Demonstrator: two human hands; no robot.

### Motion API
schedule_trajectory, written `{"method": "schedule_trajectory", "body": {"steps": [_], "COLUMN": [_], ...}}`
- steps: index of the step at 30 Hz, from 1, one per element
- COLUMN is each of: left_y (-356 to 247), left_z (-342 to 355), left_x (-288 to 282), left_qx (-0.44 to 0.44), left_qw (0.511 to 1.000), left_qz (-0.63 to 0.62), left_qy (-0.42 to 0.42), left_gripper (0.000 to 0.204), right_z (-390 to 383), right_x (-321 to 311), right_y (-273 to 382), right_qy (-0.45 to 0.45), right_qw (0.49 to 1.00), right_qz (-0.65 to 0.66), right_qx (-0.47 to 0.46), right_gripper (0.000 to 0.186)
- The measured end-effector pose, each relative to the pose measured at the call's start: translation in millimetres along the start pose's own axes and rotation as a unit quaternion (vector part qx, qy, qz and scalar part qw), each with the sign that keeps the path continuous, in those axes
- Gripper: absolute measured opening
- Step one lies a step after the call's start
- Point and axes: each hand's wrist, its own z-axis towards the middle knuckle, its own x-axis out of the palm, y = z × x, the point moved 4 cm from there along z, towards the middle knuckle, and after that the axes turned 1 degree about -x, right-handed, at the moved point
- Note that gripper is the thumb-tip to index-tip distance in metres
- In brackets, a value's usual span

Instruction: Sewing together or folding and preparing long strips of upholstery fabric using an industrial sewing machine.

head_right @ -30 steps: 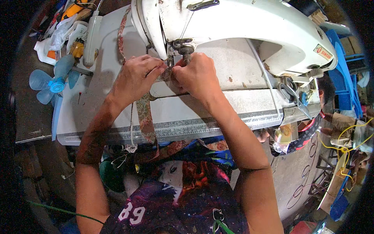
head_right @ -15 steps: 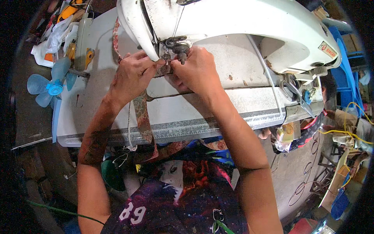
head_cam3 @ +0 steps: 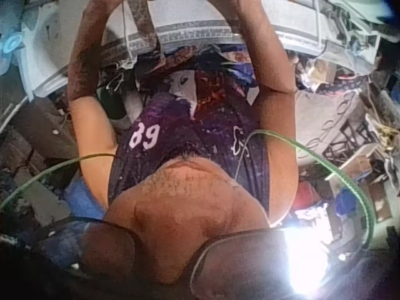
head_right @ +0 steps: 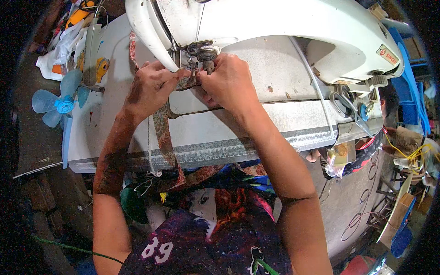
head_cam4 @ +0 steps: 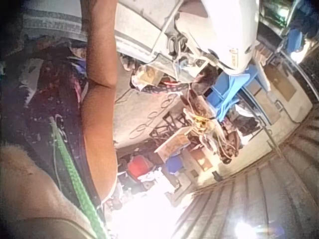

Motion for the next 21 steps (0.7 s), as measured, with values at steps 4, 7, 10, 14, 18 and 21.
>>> {"method": "schedule_trajectory", "body": {"steps": [4,7,10,14,18,21], "left_y": [0.0,1.2,0.9,-0.1,-1.1,-1.2], "left_z": [-1.3,-1.3,-0.9,-1.5,-1.2,-1.6], "left_x": [0.5,2.5,3.5,3.1,3.0,4.1], "left_qx": [0.009,-0.003,-0.006,-0.014,-0.001,0.013], "left_qw": [1.0,1.0,1.0,1.0,1.0,1.0], "left_qz": [-0.01,-0.019,-0.012,0.002,-0.013,-0.009], "left_qy": [-0.007,-0.005,-0.008,0.002,0.002,-0.009], "left_gripper": [0.018,0.018,0.019,0.019,0.019,0.019], "right_z": [-0.3,-2.3,-1.9,-1.7,-4.4,-3.6], "right_x": [-0.8,-0.8,-2.3,-2.1,-1.9,-1.3], "right_y": [1.6,-3.0,-1.1,0.0,1.8,0.4], "right_qy": [-0.007,0.004,-0.014,-0.008,-0.001,0.007], "right_qw": [1.0,0.999,1.0,1.0,0.999,0.999], "right_qz": [-0.012,0.027,0.004,0.016,0.031,0.051], "right_qx": [-0.019,0.019,-0.019,-0.01,-0.016,0.005], "right_gripper": [0.026,0.025,0.024,0.024,0.022,0.024]}}
